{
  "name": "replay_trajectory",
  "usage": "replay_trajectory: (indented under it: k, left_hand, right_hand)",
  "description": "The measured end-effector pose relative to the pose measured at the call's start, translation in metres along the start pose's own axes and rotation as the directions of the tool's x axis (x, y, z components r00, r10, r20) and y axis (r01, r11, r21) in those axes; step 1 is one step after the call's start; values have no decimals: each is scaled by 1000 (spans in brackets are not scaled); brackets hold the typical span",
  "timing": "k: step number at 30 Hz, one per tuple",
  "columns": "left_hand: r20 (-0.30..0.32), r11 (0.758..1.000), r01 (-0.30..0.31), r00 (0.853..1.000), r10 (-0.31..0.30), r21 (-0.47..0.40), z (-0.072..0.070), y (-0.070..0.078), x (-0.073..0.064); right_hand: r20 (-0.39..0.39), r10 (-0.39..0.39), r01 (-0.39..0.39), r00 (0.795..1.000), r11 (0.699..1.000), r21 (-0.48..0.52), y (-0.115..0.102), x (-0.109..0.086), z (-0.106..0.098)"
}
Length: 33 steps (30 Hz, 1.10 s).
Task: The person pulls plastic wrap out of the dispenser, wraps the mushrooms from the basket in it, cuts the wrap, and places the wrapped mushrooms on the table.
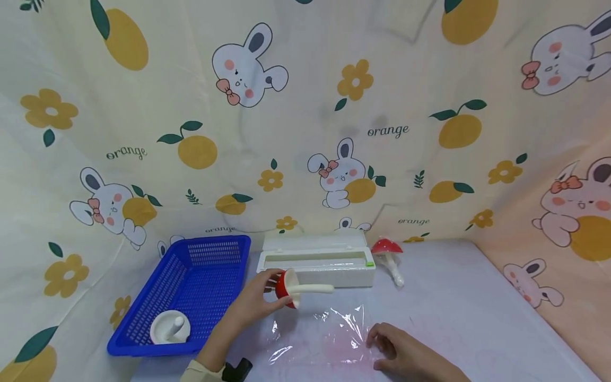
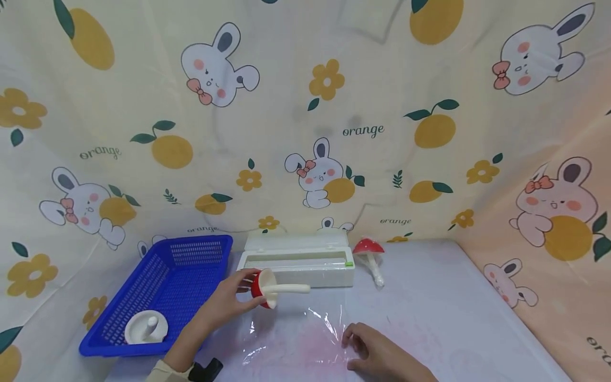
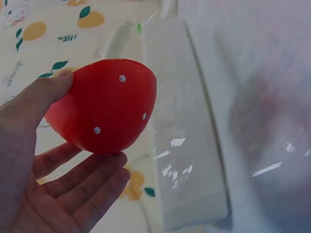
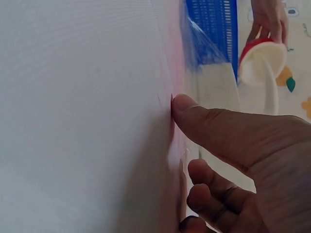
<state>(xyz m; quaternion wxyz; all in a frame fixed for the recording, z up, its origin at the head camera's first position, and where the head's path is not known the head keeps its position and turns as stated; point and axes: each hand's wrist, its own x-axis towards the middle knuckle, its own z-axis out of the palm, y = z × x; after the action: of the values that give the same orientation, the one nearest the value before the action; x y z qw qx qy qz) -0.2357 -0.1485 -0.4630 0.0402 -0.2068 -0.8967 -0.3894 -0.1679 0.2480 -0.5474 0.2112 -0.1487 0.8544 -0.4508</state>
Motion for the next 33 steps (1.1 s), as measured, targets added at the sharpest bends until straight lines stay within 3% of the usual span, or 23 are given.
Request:
replay_trajectory:
  k: [6,14,27,33]
  left_hand:
    - [32,997,-68,997,69,-22,22,0,0]
    - [30,995,-95,995,95,4,47,0,0]
    - [35,993,-45,999,42,105,69,5,-5]
    - [69,991,46,996,-56,129,73,8,-5]
  right_hand:
    - [-16,11,-11,1000,1000,-14,-1,-1,-4]
    - [-48,57,-58,997,998,-30,2,1,-7]
    - [-46,-52,47,998,994,-96,7,8,-6]
    - [-62,-77,66,995,984,-163,3,11,-3]
